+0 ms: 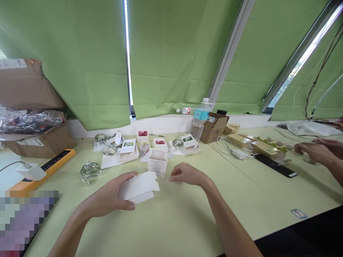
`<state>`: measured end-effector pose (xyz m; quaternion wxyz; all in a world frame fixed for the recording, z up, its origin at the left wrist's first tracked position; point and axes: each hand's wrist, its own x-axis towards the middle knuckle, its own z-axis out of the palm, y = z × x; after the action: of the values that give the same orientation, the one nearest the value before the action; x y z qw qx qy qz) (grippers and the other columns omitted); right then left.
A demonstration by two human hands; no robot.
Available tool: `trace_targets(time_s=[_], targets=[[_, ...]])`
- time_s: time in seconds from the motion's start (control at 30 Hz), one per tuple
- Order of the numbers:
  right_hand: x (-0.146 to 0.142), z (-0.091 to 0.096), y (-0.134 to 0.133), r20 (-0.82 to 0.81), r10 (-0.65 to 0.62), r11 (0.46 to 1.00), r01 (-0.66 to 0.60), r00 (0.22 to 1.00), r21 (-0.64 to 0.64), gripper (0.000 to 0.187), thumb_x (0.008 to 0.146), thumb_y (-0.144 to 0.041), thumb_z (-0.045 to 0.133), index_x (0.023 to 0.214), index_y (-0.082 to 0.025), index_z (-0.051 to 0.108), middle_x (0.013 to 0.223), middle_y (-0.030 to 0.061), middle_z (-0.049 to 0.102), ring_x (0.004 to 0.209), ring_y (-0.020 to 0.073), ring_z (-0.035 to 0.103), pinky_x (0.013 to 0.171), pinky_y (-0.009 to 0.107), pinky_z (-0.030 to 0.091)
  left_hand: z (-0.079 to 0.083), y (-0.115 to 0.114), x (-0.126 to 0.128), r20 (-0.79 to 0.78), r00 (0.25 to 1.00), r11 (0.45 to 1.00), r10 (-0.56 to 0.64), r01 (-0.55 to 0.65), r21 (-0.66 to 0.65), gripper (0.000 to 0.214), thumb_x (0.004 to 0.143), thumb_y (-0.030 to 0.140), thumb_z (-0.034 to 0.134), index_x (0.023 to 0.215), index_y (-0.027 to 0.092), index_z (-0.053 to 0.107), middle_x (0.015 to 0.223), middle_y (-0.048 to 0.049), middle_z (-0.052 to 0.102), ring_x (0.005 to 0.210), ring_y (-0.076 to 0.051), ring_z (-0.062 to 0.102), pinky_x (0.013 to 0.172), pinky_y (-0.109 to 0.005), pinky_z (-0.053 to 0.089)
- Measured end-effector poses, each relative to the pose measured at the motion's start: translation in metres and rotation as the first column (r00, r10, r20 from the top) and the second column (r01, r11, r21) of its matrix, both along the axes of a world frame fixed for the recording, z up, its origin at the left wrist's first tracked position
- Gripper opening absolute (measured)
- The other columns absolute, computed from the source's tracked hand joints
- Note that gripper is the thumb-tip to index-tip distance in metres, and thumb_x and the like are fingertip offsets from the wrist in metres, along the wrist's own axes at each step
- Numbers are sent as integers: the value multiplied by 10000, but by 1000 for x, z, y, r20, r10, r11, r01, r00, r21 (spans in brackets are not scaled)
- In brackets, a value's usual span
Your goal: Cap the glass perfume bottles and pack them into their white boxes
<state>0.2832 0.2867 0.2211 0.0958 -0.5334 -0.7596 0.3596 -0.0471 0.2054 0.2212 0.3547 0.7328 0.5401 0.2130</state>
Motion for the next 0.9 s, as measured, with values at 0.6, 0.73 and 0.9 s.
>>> trace_targets(time_s=[0.6, 0.73, 0.9], targets=[[-80, -15, -39, -641, 139, 981, -191, 754, -12, 435, 778, -530, 679, 975, -146, 622, 686, -2, 609, 523, 90, 525, 489, 213, 421, -11, -6, 59, 176, 972, 916, 156, -209, 342, 765, 772, 398, 660, 1396, 272, 236, 1430, -116, 358, 1319, -336, 366, 1027, -456, 387], [-79, -13, -39, -672, 42, 994, -96, 739, -43, 393, 799, -525, 657, 900, -148, 611, 564, -34, 555, 404, 76, 487, 382, 194, 356, -19, -6, 64, 205, 958, 941, 201, -247, 231, 1122, 594, 460, 805, 1452, 290, 102, 1508, -113, 252, 1368, -370, 285, 1035, -474, 388], [-75, -4, -38, -717, 13, 997, -62, 697, -41, 415, 776, -511, 678, 987, -157, 635, 849, 49, 652, 501, 123, 599, 397, 239, 462, -11, -3, 62, 365, 921, 965, 138, -208, 158, 648, 867, 473, 541, 1431, 288, 280, 1436, -81, 434, 1270, -281, 460, 975, -391, 461]])
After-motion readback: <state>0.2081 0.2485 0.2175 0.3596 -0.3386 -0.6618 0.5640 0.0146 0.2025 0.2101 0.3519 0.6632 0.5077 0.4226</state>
